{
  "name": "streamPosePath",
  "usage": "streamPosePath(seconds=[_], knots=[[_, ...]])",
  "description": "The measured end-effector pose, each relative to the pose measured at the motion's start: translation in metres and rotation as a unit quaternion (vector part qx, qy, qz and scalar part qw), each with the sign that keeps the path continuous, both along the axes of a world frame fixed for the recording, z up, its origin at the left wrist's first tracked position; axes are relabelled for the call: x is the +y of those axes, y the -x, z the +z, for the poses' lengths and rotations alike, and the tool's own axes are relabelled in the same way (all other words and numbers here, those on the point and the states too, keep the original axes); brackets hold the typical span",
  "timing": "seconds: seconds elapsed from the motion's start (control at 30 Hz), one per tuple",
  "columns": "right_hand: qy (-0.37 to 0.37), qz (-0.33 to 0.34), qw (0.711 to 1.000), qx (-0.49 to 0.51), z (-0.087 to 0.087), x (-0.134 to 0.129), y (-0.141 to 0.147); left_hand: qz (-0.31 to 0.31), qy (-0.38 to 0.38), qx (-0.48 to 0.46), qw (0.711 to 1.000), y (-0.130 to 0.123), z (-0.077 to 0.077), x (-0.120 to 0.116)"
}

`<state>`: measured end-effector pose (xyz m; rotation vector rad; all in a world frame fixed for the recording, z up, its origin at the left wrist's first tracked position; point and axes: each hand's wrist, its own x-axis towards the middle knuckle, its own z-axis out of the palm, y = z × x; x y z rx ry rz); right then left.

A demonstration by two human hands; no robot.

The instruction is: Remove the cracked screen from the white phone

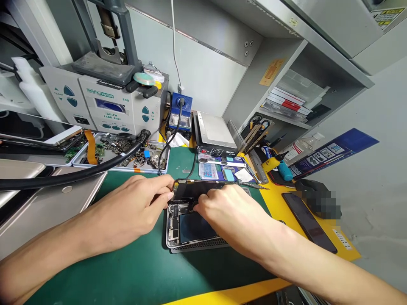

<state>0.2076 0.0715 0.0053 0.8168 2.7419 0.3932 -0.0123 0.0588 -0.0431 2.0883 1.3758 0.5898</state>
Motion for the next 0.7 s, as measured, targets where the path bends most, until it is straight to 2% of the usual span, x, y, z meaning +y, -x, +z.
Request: streamPosePath(seconds=[0.2,0.47,0.7], knots=[[-0.032,0.09,0.994,-0.055,-0.009,-0.004,-0.008,0.005,-0.012,0.004,1.0,-0.002,-0.002,-0.001],[0.003,0.052,0.999,-0.008,-0.008,0.003,-0.008,0.004,-0.011,-0.008,1.0,-0.001,-0.002,-0.002],[-0.014,0.09,0.996,-0.023,-0.015,-0.001,-0.011,0.004,-0.013,-0.01,1.0,-0.001,-0.004,-0.002]])
